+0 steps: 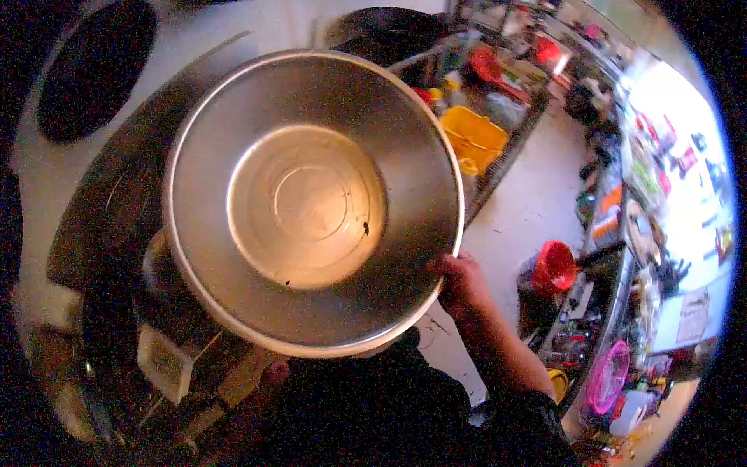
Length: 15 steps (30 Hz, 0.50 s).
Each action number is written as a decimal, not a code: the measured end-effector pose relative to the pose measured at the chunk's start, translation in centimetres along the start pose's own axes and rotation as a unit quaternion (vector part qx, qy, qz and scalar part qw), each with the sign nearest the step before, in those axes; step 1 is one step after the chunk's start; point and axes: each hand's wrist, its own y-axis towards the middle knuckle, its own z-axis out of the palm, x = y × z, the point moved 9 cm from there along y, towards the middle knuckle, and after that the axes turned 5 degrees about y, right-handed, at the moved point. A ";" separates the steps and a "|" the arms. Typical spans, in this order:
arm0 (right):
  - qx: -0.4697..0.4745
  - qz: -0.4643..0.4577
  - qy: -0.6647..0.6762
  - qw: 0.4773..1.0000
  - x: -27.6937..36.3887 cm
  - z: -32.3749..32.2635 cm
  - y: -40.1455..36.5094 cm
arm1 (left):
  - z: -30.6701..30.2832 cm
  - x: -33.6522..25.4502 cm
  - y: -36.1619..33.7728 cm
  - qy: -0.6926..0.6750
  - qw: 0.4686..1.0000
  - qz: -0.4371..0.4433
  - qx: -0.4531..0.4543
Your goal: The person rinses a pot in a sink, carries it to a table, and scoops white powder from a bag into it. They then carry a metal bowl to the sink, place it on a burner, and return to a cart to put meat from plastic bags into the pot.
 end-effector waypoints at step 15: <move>-0.323 -0.083 0.013 0.943 25.7 -38.9 -0.2 | 24.6 -23.9 26.3 0.383 0.868 0.226 0.221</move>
